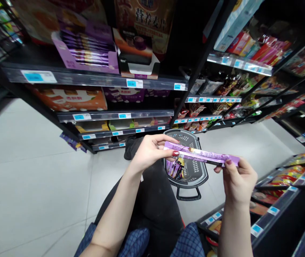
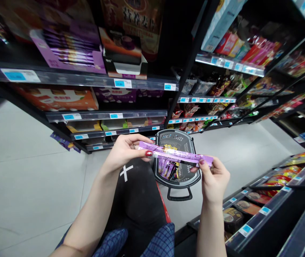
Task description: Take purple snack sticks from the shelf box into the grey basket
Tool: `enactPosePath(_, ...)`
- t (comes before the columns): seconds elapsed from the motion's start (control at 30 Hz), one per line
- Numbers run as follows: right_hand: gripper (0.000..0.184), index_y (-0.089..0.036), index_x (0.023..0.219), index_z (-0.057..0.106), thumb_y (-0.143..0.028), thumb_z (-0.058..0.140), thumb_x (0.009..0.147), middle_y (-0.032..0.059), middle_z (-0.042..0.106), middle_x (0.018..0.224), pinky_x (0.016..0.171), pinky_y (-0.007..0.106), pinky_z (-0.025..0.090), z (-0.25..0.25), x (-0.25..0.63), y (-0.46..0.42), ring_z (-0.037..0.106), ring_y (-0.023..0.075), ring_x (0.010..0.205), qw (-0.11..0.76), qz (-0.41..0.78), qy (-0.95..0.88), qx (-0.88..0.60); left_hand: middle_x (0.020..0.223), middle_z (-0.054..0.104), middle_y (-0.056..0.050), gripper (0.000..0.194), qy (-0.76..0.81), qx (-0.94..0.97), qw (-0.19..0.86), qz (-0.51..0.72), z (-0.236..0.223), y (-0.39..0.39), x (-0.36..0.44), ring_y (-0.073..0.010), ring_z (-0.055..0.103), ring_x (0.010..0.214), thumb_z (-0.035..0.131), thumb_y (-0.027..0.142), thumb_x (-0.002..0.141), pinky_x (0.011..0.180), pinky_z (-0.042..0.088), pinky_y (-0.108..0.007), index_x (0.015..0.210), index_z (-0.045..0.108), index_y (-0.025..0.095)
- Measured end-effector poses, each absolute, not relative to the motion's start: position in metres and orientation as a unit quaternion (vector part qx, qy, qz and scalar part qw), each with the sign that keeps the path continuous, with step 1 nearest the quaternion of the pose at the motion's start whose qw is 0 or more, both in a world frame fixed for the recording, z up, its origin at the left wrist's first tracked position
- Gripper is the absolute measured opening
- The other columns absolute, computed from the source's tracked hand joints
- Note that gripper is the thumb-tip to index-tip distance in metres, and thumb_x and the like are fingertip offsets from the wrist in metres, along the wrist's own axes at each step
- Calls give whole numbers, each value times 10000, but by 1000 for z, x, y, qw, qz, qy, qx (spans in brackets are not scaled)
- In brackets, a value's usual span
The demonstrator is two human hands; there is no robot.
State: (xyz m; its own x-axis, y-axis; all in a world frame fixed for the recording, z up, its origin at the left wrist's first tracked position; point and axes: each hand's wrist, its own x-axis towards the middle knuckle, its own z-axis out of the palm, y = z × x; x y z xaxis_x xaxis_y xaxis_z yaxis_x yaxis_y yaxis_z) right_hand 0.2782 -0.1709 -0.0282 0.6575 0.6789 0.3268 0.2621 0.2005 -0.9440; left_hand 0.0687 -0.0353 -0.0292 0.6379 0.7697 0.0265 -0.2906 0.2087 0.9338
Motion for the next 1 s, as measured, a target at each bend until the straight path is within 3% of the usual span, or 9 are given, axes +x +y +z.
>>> enactPosePath(0.3, 197, -159, 791, 619, -324, 707, 727, -28, 591, 543, 466, 263, 461, -30, 279, -172, 585, 134, 463, 663, 154, -386, -622, 815, 728, -69, 306, 250, 529, 733, 346, -30, -36, 69, -165, 696, 632, 778, 212, 600, 562, 600, -216, 870, 691, 97)
enactPosePath(1.0, 110, -162, 780, 646, -232, 710, 725, -15, 615, 565, 477, 260, 482, -34, 279, -176, 609, 135, 491, 679, 151, -412, -588, 832, 737, -39, 214, 210, 546, 719, 375, -33, -34, 68, -132, 692, 695, 767, 106, 606, 642, 572, -184, 813, 728, 143)
